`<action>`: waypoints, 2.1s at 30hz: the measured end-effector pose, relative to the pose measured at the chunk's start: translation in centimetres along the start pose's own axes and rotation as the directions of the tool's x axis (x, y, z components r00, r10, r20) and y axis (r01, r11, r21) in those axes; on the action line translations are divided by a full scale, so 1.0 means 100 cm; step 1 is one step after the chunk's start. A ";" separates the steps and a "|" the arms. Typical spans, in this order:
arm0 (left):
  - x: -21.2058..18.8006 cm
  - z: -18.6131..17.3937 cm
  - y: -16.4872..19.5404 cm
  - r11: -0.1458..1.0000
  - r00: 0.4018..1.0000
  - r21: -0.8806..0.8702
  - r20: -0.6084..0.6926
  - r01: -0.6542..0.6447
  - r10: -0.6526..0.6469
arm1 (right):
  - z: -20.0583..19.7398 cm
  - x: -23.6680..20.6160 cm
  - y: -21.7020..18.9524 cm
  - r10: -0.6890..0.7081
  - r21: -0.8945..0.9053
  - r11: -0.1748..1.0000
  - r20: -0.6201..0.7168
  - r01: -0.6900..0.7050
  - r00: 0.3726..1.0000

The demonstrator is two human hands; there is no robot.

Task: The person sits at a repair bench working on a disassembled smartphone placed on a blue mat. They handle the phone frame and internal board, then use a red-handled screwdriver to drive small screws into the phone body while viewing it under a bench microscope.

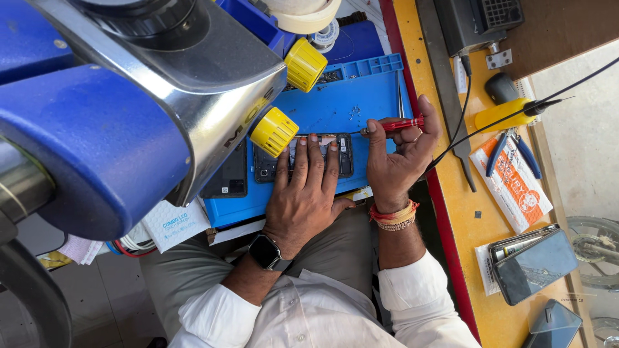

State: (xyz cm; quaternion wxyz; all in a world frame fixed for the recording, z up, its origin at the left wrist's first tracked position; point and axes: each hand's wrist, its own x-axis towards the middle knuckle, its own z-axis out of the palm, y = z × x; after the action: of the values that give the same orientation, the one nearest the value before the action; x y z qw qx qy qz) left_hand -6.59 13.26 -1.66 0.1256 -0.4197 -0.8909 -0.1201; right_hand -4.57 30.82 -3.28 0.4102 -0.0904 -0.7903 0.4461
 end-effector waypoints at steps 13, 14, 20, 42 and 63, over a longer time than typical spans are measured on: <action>-0.004 0.004 -0.005 1.000 1.000 0.017 0.000 0.013 -0.013 | 0.009 0.000 -0.001 -0.003 -0.030 1.000 0.035 0.004 0.999; -0.004 0.004 -0.005 1.000 1.000 0.016 -0.001 0.014 -0.014 | 0.009 0.000 -0.001 -0.003 -0.031 1.000 0.039 0.004 0.999; -0.005 0.003 -0.006 0.999 1.000 0.036 0.002 0.008 -0.008 | 0.010 -0.002 0.000 -0.019 -0.039 0.999 0.034 0.020 0.999; -0.005 0.002 -0.008 0.999 1.000 0.036 -0.007 0.000 0.001 | 0.006 -0.006 0.003 -0.039 -0.081 0.996 0.012 0.040 0.999; -0.010 -0.005 -0.008 1.000 1.000 0.027 -0.020 0.010 -0.010 | 0.003 0.009 -0.033 -0.258 -0.242 0.921 0.203 0.304 0.944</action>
State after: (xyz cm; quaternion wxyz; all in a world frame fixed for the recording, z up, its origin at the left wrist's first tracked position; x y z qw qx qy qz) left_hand -6.57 11.92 -1.62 0.1396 -0.4122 -0.8932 -0.1128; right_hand -4.63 29.10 -0.31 0.3861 0.0070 -0.8800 0.2764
